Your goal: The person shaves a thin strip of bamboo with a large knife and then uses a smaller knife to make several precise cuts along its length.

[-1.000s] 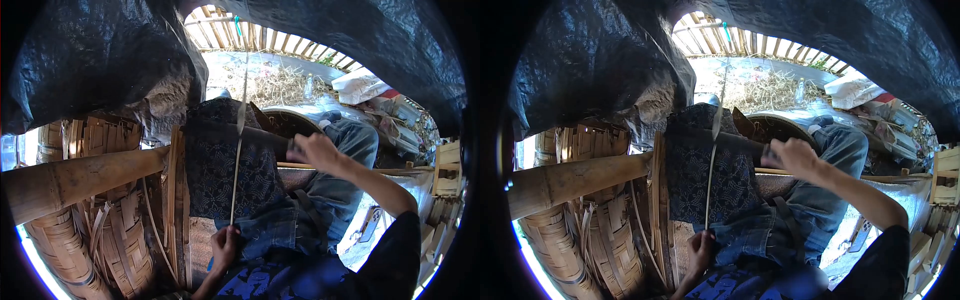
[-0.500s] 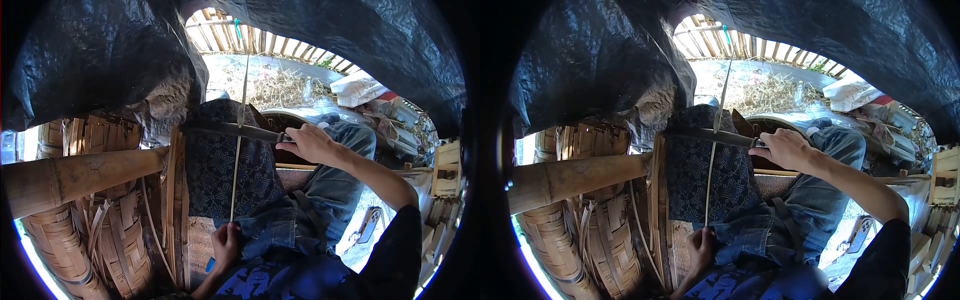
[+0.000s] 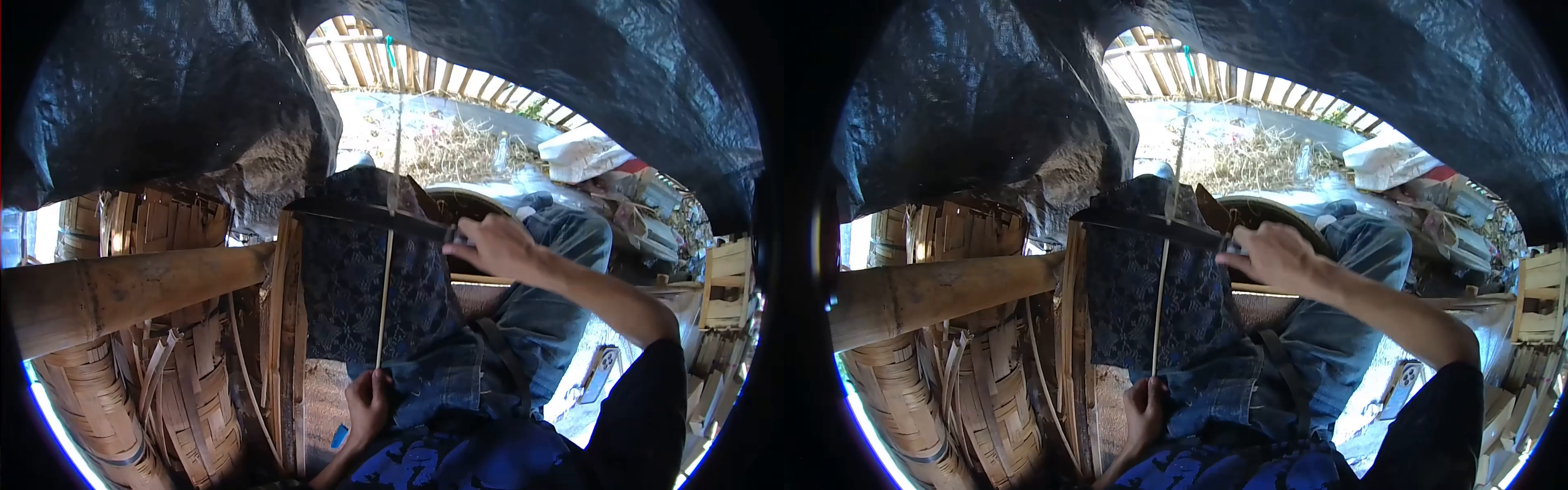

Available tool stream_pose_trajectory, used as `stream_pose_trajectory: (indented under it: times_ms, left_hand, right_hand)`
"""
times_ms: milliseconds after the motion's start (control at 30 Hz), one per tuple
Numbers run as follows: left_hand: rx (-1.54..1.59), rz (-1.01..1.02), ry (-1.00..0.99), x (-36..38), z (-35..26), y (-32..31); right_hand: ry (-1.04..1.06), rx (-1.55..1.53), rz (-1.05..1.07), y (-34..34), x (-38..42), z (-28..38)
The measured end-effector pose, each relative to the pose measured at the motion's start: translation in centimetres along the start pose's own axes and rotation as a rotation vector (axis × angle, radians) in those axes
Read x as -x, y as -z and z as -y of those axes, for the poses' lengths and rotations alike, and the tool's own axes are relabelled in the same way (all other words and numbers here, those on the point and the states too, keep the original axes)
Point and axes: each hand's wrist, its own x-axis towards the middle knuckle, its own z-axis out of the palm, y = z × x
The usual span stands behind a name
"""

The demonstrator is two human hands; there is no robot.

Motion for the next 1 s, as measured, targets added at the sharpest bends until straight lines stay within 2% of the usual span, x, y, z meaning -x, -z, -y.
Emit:
stream_pose_trajectory:
  times_ms: [33, 67, 133, 167, 267, 300, 333, 400, 467, 567, 633, 667, 733, 767, 800, 867, 1000]
  left_hand:
    - [0.001, 0.002, 0.002, 0.0, -0.1, 0.0]
    - [0.011, -0.007, 0.008, 0.2, -0.1, 0.0]
    - [0.025, -0.025, 0.009, 0.2, -0.1, 0.0]
    - [0.032, -0.025, 0.014, 0.1, -0.1, 0.0]
    - [0.033, -0.021, 0.032, 0.6, -0.5, 0.0]
    - [0.032, -0.023, 0.035, 0.6, -0.8, -0.1]
    - [0.031, -0.020, 0.034, 0.5, -1.3, -0.2]
    - [0.037, 0.007, 0.116, 0.1, -2.3, -0.3]
    - [0.019, -0.009, 0.054, 0.0, -0.8, -0.1]
    - [-0.002, -0.023, 0.018, 0.4, -0.1, 0.0]
    - [0.008, -0.042, 0.010, 0.1, -0.4, -0.3]
    - [0.027, -0.045, 0.011, 0.3, -0.8, -0.3]
    - [0.040, -0.042, 0.013, 0.6, -0.9, -0.2]
    - [0.002, -0.044, 0.007, 0.5, -0.8, -0.2]
    - [-0.035, -0.045, -0.001, 0.5, -0.6, -0.2]
    - [-0.023, -0.031, 0.009, 0.2, -0.4, -0.2]
    - [-0.023, -0.044, -0.006, 0.1, -0.3, -0.1]
  right_hand:
    - [0.085, -0.054, -0.046, -0.5, 0.6, 0.2]
    - [0.086, -0.059, -0.036, -0.7, 1.6, 0.6]
    - [0.136, -0.097, 0.127, -0.1, 3.3, 1.3]
    - [0.262, -0.027, 0.057, -0.4, 4.0, 1.1]
    - [0.341, 0.106, 0.135, -0.8, 3.9, 0.6]
    - [0.240, 0.129, 0.169, -0.2, 3.3, 0.3]
    - [0.237, 0.129, 0.169, 0.2, 2.4, -0.7]
    - [0.113, 0.071, -0.183, 0.7, 0.4, -2.7]
    - [-0.007, -0.032, -0.059, 0.0, 1.0, -1.2]
    - [0.012, -0.112, 0.061, -0.2, 3.6, 0.6]
    - [0.318, 0.026, -0.010, -0.7, 4.9, 0.3]
    - [0.318, 0.019, -0.006, -0.9, 4.9, 0.1]
    - [0.263, 0.070, 0.040, -0.5, 4.5, -0.2]
    - [0.119, -0.004, 0.041, -0.5, 3.7, -0.6]
    - [0.113, -0.003, 0.038, -0.1, 2.7, -1.1]
    - [0.037, -0.043, -0.204, 0.8, 1.0, -2.0]
    - [-0.004, -0.510, 0.028, 0.6, 2.3, -0.7]
